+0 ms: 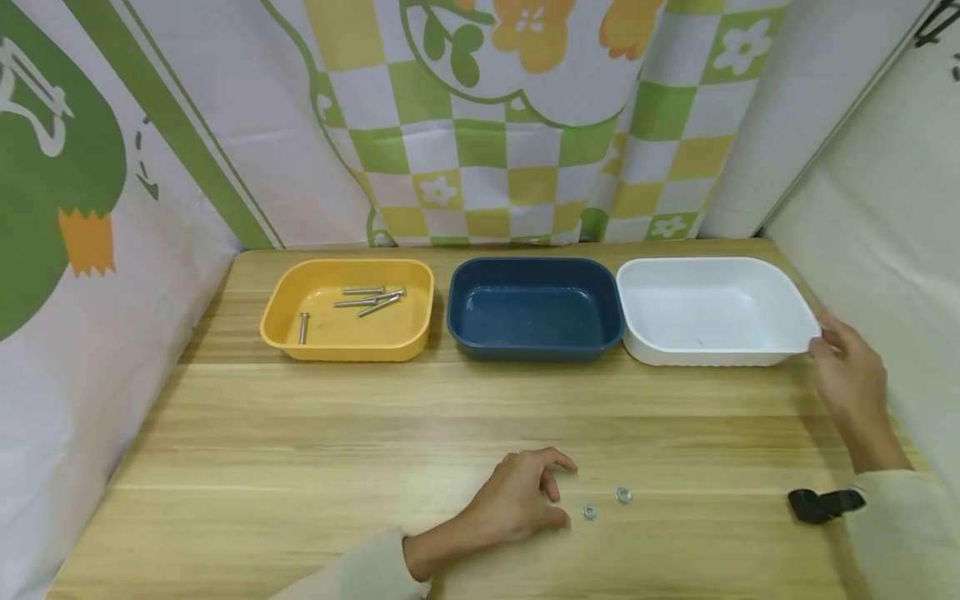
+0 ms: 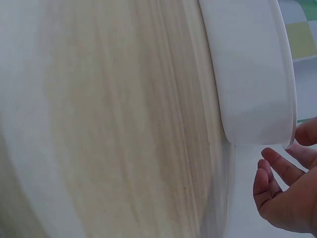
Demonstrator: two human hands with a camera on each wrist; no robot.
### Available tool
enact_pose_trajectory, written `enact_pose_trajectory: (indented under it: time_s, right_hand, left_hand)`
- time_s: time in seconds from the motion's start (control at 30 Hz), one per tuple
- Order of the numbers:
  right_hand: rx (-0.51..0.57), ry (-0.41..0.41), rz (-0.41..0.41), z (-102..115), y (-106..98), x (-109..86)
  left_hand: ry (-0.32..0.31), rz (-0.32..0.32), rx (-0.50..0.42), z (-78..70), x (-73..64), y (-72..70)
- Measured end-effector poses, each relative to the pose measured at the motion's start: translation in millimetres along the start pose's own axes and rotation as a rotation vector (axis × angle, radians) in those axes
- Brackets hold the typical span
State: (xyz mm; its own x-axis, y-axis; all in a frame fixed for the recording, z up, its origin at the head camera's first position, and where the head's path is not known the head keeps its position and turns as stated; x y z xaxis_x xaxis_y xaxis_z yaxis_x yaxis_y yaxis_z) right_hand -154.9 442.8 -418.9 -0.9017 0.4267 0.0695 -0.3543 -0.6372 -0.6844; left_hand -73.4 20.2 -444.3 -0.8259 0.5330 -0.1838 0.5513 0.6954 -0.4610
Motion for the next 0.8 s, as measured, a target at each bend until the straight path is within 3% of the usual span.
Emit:
enact_pose_trajectory:
  time_s: [0.17,0.33,0.53,0.8]
  right_hand:
    - [0.057,0.034,-0.016,-6,1,1.3]
    - [0.06,0.051,-0.011,-8,2,2.5]
    - [0.2,0.063,0.005,-9,0,2.7]
    - [0.27,0.062,-0.04,-10,-3,2.7]
  left_hand:
    - [-0.005,0.007,-0.007,-1.6,2.4,8.0]
    - [0.034,0.024,0.066,-5.5,5.0,14.6]
    - [0.094,0.033,0.179,-10.5,8.9,19.3]
    - [0.099,0.022,0.197,-14.3,9.5,23.8]
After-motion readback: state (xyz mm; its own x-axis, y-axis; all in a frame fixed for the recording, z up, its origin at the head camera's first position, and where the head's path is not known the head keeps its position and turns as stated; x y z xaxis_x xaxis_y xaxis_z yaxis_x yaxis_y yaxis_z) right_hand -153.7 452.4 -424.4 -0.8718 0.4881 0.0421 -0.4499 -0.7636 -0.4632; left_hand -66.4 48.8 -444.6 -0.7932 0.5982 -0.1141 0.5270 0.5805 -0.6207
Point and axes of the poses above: each hand's wrist, its own x-axis towards the middle knuckle, its own y-axis out of the palm, z = x × y, the point moved 5 cm from there along x, towards the middle knuckle, and after that the axes turned 2 degrees about x, right-handed, at the moved point
